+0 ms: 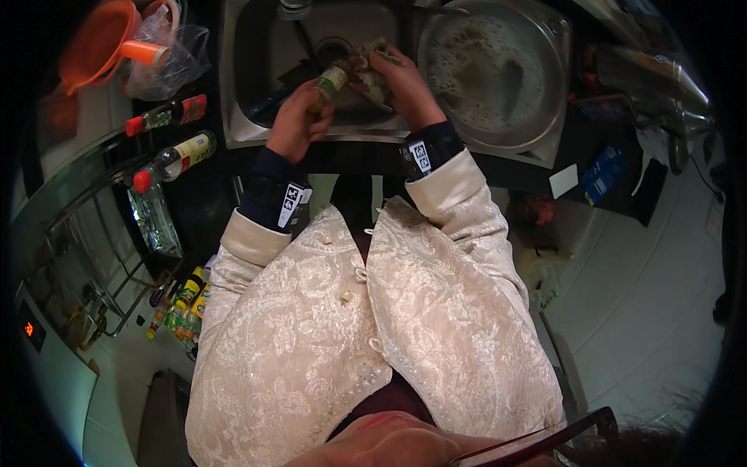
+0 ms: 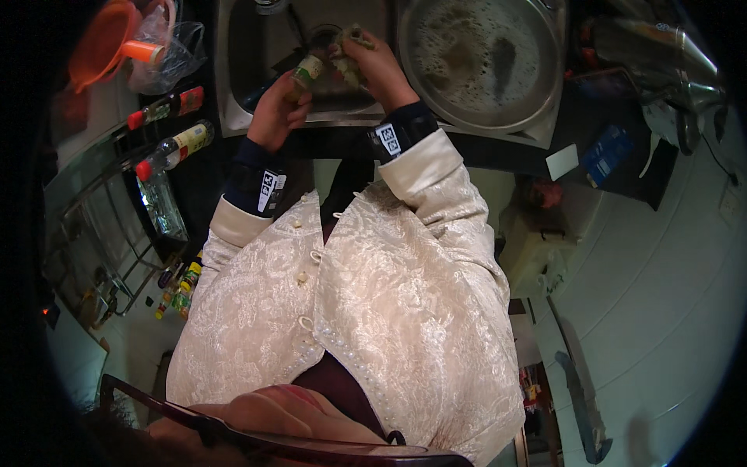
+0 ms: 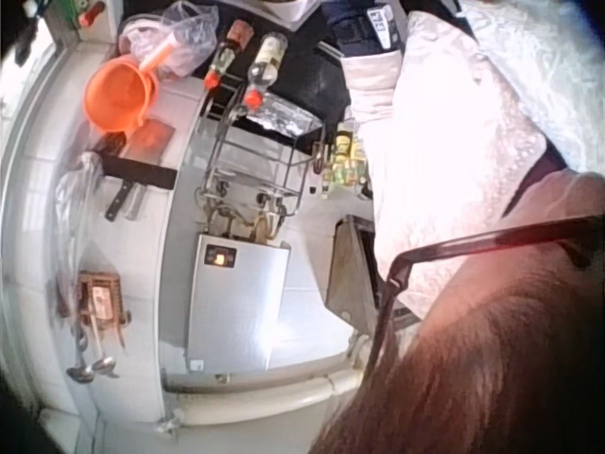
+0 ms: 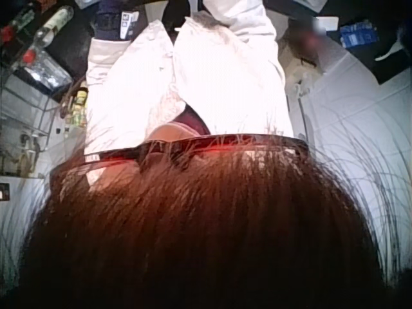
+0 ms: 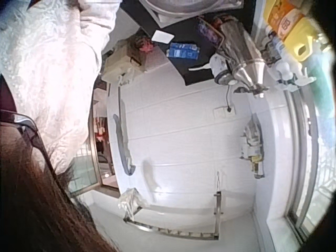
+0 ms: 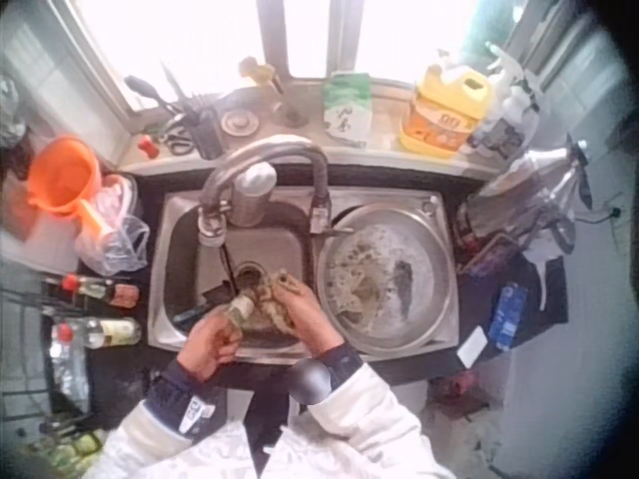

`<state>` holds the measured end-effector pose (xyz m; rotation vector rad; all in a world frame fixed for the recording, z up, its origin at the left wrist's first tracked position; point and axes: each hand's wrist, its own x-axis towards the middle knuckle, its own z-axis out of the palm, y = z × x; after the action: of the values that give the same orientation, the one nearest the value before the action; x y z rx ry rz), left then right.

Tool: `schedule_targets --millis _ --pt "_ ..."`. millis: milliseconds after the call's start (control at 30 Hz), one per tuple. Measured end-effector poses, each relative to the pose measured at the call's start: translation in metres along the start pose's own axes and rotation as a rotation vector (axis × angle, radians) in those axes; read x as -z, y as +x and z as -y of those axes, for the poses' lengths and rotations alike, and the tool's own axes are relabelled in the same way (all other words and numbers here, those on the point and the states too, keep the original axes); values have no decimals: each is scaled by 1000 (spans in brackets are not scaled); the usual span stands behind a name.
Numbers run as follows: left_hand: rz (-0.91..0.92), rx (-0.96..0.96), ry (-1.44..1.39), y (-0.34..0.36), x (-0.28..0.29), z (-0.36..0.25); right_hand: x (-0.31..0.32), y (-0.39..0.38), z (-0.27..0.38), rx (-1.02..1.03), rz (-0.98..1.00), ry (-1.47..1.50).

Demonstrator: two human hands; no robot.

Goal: The person uses scissors to cut open a foil-wrapped package, then wipes the rims of two small jars with a cloth over the sink. The jars are handled one at a time and placed back on the counter after wiping.

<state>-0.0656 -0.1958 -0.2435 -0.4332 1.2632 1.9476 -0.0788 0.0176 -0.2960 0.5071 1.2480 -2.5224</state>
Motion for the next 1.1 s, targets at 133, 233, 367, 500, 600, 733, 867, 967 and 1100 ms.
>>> schedule_targets --millis 133,233,367,500,600,733,867,967,1100 --pt "55 76 -145 1 -17 4 -18 -4 -12 396 -11 -398" --pt "-13 51 -59 2 -25 11 -32 6 -23 483 -201 -592" --pt "-80 -40 155 -7 -24 18 -30 27 -10 254 -198 -673" --pt "1 -172 284 -11 -18 18 -17 23 9 -192 32 7" --pt "-57 -474 683 -11 -18 15 -22 10 5 -26 101 -18" --pt "-146 -638 1376 -17 -23 8 -26 6 -11 160 -50 -467" --pt "28 -661 1588 -25 -19 -11 -17 6 -15 -111 -14 -299" --pt "132 -681 1454 -31 -8 -24 -15 -5 -9 -257 82 25" --pt "28 -466 1001 -38 -1 -29 -26 -35 5 -178 160 138"
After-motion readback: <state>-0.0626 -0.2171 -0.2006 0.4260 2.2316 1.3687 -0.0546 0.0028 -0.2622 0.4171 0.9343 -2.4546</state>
